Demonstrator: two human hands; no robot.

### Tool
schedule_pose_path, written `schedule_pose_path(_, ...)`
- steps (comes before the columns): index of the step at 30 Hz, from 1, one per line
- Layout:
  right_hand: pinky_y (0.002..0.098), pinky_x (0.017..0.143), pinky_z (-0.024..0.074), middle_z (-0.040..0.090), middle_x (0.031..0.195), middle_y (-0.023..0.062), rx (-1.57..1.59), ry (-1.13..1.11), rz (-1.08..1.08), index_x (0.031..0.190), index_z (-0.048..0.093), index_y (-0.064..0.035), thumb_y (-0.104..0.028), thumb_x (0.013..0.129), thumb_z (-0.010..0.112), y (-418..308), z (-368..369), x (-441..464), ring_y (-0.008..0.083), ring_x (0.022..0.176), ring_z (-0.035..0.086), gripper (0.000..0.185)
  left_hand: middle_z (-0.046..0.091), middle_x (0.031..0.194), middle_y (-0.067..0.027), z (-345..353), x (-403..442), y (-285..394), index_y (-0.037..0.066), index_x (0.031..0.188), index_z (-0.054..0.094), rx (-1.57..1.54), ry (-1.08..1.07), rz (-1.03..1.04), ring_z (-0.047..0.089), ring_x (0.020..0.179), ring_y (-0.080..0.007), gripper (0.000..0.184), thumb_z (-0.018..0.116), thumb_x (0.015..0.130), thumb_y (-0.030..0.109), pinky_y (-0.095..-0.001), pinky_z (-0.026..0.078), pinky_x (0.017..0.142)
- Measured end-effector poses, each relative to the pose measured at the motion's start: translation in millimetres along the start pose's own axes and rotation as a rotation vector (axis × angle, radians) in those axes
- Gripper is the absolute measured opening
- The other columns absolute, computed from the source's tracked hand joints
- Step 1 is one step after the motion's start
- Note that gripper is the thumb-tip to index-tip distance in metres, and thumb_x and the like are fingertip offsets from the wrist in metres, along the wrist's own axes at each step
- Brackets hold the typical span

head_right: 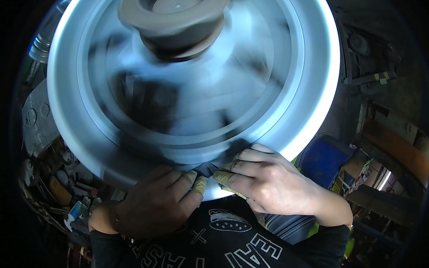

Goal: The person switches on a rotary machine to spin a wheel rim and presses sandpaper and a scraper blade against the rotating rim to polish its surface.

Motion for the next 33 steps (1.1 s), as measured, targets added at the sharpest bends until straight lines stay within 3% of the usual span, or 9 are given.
schedule_pose_path(17, 0.0351, 0.082, 0.0499, 0.066, 0.091, 0.0072, -0.03, -0.031, 0.005, 0.095, 0.073, -0.0006, -0.006, 0.06, 0.071, -8.9, -5.6, -3.3, 0.0228, 0.088, 0.06, 0.035, 0.066, 0.097, -0.0146, 1.9, -0.8, 2.5, 0.0, 0.097, 0.069, 0.049, 0.08, 0.032, 0.063, 0.088, -0.0235, 0.021, 0.062, 0.082, 0.012, -0.0354, 0.049, 0.082)
schedule_pose_path(25, 0.033, 0.077, 0.0465, 0.065, 0.088, 0.0064, -0.064, 0.002, 0.004, 0.095, 0.073, 0.0004, -0.011, 0.066, 0.069, -15.8, -10.5, -7.7, 0.021, 0.084, 0.057, 0.032, 0.068, 0.1, -0.013, -2.0, 3.0, 5.2, 0.0, 0.101, 0.069, 0.031, -0.02, 0.04, 0.064, 0.091, -0.0204, 0.023, 0.06, 0.085, 0.013, -0.033, 0.048, 0.085)
schedule_pose_path(33, 0.0334, 0.078, 0.0467, 0.065, 0.089, 0.0067, -0.091, -0.063, 0.007, 0.099, 0.072, 0.0001, -0.013, 0.067, 0.069, -9.2, -6.5, -5.0, 0.0215, 0.088, 0.058, 0.034, 0.067, 0.099, -0.0161, 1.9, 3.4, 2.7, -0.002, 0.1, 0.068, 0.036, 0.019, 0.034, 0.064, 0.091, -0.0239, 0.024, 0.06, 0.083, 0.013, -0.0341, 0.049, 0.082)
Point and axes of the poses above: each hand's wrist, its own x-axis towards the middle knuckle, its own z-axis out of the palm, y = z × x, the point moved 4 cm from there along x, towards the middle knuckle
